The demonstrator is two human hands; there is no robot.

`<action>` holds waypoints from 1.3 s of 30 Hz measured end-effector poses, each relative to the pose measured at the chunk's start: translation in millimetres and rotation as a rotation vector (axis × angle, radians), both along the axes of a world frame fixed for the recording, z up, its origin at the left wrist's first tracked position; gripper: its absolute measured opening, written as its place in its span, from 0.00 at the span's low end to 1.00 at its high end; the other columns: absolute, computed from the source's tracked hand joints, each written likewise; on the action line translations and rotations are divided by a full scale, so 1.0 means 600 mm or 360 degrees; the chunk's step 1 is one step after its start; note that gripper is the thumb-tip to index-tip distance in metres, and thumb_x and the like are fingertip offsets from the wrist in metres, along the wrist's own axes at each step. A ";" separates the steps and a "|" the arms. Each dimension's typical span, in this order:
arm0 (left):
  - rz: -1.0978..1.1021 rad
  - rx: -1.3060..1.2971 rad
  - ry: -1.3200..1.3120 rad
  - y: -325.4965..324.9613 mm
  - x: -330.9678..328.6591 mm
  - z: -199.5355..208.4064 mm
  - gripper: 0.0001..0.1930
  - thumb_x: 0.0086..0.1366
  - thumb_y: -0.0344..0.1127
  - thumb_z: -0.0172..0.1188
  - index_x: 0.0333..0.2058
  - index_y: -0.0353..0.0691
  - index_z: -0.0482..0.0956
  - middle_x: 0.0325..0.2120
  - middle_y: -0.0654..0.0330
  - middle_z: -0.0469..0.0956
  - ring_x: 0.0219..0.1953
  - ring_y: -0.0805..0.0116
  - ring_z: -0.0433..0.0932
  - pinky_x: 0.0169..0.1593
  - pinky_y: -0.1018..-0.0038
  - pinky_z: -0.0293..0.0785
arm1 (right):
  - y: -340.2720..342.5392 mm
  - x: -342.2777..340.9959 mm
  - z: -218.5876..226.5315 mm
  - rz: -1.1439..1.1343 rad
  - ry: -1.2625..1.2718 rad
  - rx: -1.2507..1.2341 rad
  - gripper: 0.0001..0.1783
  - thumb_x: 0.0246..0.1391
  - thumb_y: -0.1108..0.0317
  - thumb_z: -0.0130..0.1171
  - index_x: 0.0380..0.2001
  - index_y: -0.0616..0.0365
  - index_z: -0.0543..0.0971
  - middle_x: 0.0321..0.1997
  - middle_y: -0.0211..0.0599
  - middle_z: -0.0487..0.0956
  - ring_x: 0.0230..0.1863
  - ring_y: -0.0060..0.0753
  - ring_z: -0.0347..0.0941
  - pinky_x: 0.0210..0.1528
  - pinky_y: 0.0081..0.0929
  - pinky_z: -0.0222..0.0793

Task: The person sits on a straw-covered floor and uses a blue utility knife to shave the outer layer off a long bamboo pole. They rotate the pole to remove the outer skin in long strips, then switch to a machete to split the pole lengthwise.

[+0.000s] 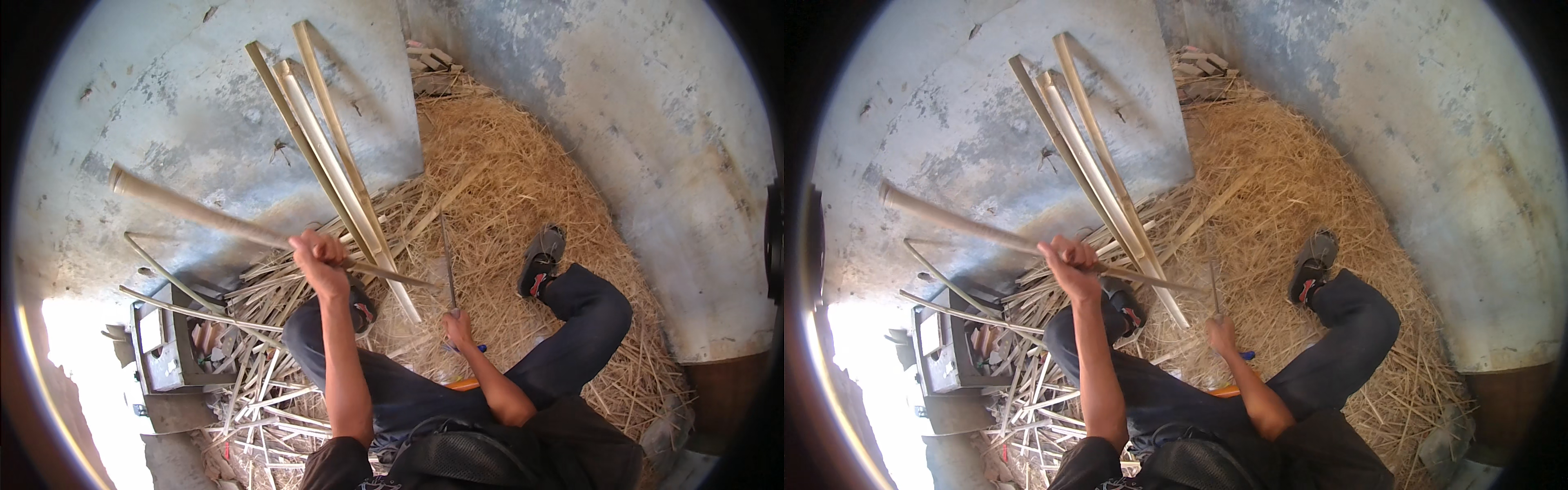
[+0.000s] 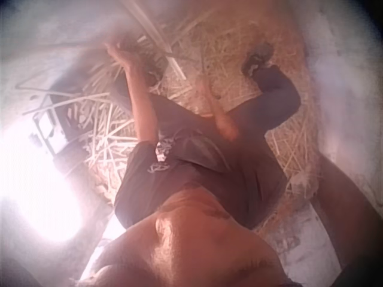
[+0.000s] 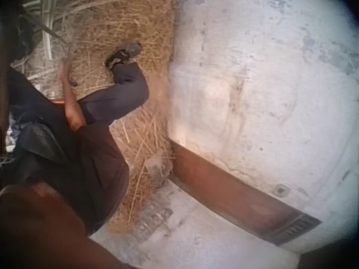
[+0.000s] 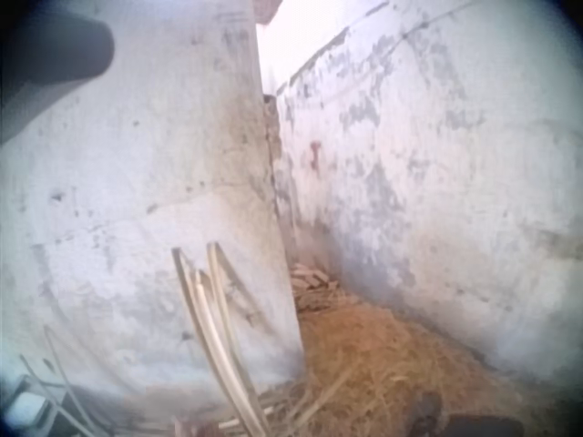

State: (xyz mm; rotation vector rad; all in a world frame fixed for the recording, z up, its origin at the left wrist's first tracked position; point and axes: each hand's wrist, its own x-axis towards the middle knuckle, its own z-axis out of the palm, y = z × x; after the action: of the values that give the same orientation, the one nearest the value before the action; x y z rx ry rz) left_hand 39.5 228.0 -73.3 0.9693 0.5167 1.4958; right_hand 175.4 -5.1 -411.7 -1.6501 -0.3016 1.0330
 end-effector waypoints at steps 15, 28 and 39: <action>-0.0238 0.0956 -0.0690 -0.128 -0.286 0.132 0.32 0.77 0.66 0.46 0.17 0.55 0.55 0.07 0.77 0.50 0.08 0.85 0.47 0.10 0.80 0.45 | 0.062 0.053 0.276 0.0237 -0.1290 0.0380 0.12 0.50 0.67 0.68 0.36 0.63 0.84 0.18 0.46 0.76 0.20 0.40 0.72 0.29 0.33 0.69; -0.0653 0.1226 -0.1243 -0.218 -0.435 0.199 0.30 0.73 0.45 0.64 0.13 0.52 0.60 0.05 0.76 0.58 0.06 0.88 0.51 0.10 0.86 0.48 | 0.055 0.105 0.335 -0.0116 0.0040 0.0591 0.18 0.66 0.56 0.63 0.38 0.64 0.82 0.14 0.24 0.65 0.13 0.18 0.58 0.17 0.25 0.55; -0.0612 0.1017 -0.1722 -0.219 -0.459 0.156 0.21 0.63 0.27 0.59 0.13 0.52 0.63 0.05 0.73 0.64 0.05 0.86 0.56 0.10 0.83 0.54 | 0.064 0.094 0.518 -0.0223 0.0645 0.1196 0.19 0.68 0.59 0.61 0.48 0.67 0.80 0.13 0.18 0.58 0.11 0.14 0.52 0.15 0.20 0.48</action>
State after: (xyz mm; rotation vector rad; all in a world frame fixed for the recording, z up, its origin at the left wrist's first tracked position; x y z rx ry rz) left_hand -235.7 96.4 20.2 0.5250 -0.9158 1.5910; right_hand 231.6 33.2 -101.2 -0.7592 -0.2544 0.9611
